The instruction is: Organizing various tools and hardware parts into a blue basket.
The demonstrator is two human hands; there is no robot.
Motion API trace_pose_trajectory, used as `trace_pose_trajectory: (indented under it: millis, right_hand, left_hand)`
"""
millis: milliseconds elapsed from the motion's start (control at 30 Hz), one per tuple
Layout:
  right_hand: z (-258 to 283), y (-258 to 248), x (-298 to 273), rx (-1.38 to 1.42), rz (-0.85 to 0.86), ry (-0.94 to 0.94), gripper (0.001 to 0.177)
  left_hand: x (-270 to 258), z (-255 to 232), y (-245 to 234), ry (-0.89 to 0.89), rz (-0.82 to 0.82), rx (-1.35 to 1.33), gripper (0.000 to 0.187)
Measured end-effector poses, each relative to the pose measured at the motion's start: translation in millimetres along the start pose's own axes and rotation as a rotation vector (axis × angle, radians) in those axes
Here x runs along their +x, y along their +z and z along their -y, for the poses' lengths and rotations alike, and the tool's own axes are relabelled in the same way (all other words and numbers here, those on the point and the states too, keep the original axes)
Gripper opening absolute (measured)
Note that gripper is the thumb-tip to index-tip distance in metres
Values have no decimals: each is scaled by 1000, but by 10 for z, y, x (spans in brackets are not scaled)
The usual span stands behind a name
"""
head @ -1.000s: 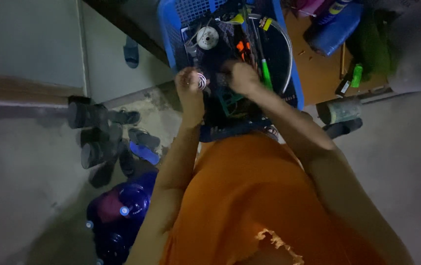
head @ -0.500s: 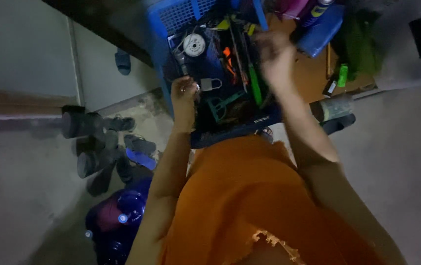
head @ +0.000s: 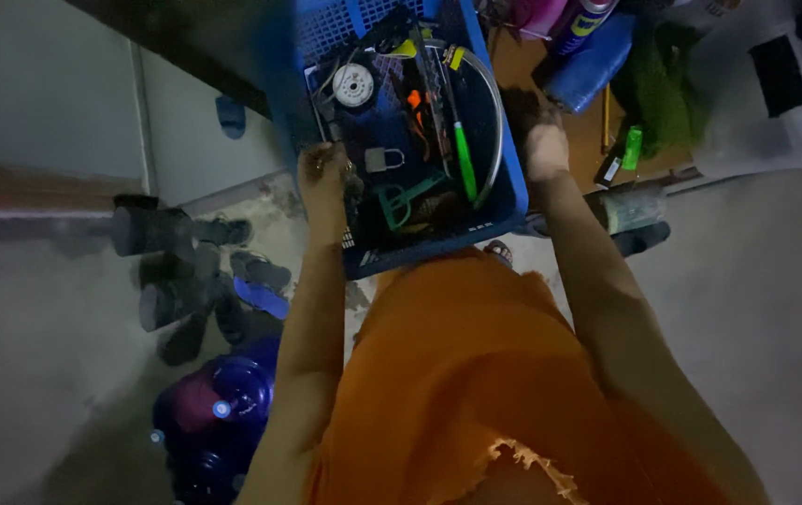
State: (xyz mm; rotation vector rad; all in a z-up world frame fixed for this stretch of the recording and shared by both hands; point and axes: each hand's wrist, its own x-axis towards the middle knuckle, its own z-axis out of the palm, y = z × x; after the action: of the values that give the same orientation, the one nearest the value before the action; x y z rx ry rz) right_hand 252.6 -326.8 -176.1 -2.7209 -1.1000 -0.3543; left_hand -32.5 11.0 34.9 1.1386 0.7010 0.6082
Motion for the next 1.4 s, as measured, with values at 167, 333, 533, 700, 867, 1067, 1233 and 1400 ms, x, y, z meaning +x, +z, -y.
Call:
trace_pose_trajectory:
  millis: [167, 333, 533, 700, 867, 1067, 1233, 1400]
  right_hand:
    - [59, -374, 112, 235, 234, 256, 40]
    - [603, -1480, 463, 344, -169, 223, 32]
    - [1340, -2005, 1034, 1468, -430, 340, 6]
    - [2127, -1269, 1411, 1238, 461, 348, 24]
    - [2557, -890, 1601, 1181, 106, 61, 29]
    - [2246, -1803, 1609, 1211, -106, -48, 24]
    - [1142, -1615, 1578, 1096, -403, 38, 37]
    - [383, -1046, 1460, 1159, -98, 560, 14]
  left_hand:
    - [-56, -90, 45, 54, 32, 10, 25]
    - [-81, -137, 63, 50, 18, 31, 26]
    - [-68, -49, 66, 11, 60, -22, 23]
    - [64, 235, -83, 164, 161, 24, 23]
    - [206, 520, -176, 176, 190, 28, 27]
    - [137, 419, -152, 115, 209, 58, 24]
    - [65, 299, -94, 107, 226, 129, 24]
    - [124, 417, -149, 100, 264, 48, 23]
